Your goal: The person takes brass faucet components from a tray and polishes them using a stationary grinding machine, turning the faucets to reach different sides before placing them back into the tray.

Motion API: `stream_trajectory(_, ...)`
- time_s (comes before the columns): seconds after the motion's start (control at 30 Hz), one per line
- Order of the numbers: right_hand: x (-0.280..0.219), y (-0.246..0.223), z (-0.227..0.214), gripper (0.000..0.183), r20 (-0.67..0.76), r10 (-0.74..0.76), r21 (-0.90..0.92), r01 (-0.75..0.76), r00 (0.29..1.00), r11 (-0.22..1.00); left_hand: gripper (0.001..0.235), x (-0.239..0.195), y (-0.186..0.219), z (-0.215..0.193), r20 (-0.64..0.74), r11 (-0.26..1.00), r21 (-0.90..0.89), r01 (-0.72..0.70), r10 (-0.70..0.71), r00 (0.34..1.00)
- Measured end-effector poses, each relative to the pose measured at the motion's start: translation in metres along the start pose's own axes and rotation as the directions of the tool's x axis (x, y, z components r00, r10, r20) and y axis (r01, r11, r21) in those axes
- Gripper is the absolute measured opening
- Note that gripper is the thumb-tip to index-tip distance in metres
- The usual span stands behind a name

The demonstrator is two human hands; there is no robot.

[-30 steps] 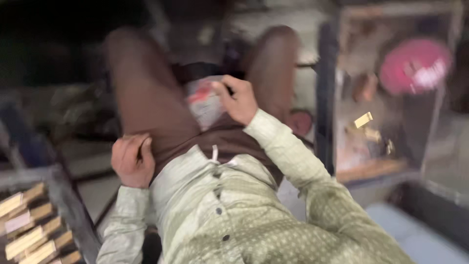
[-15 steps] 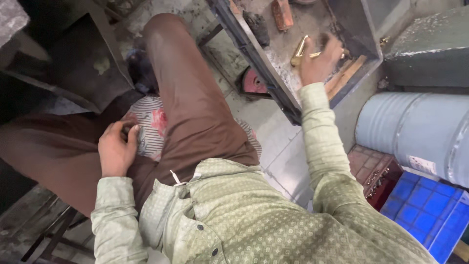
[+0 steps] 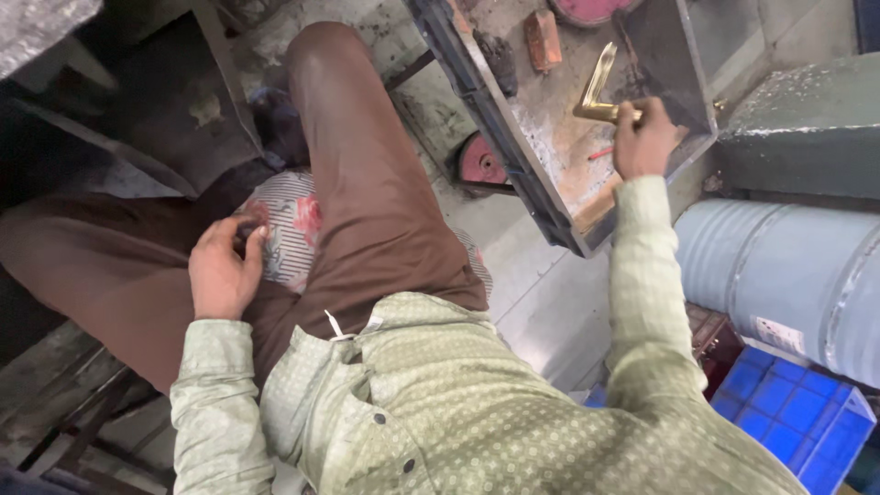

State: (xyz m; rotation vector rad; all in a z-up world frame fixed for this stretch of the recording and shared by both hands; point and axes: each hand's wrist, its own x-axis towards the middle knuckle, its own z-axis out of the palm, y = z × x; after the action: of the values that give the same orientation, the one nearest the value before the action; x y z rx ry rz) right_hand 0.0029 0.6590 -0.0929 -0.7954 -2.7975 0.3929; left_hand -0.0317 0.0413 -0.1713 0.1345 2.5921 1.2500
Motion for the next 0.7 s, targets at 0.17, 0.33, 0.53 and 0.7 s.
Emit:
stream_trajectory(0.17,-0.056,-0.124,-0.048,0.02,0.108,-0.23,0.649,0.106,0.967,0.754,0.028,0.008,0.029,-0.007,-0.015,0.935,-0.354,0.022,-0.03,0.999)
stream_trajectory(0.33,-0.107,-0.244,0.002,0.033,0.245,-0.544,0.891,0.036,0.803,0.453,0.042,-0.013,0.07,-0.029,0.036,0.646,-0.762,-0.029,0.087,0.996)
stream_trajectory(0.53,-0.134,-0.334,0.032,0.031,0.156,-0.861,0.985,-0.011,0.484,0.172,0.044,-0.066,0.097,-0.061,0.025,0.336,-0.942,0.017,0.019,1.0)
stream_trajectory(0.7,-0.141,-0.36,0.034,0.032,0.127,-0.923,0.991,-0.001,0.362,0.136,0.039,-0.099,0.093,-0.065,-0.108,0.453,-0.886,-0.093,-0.008,0.994)
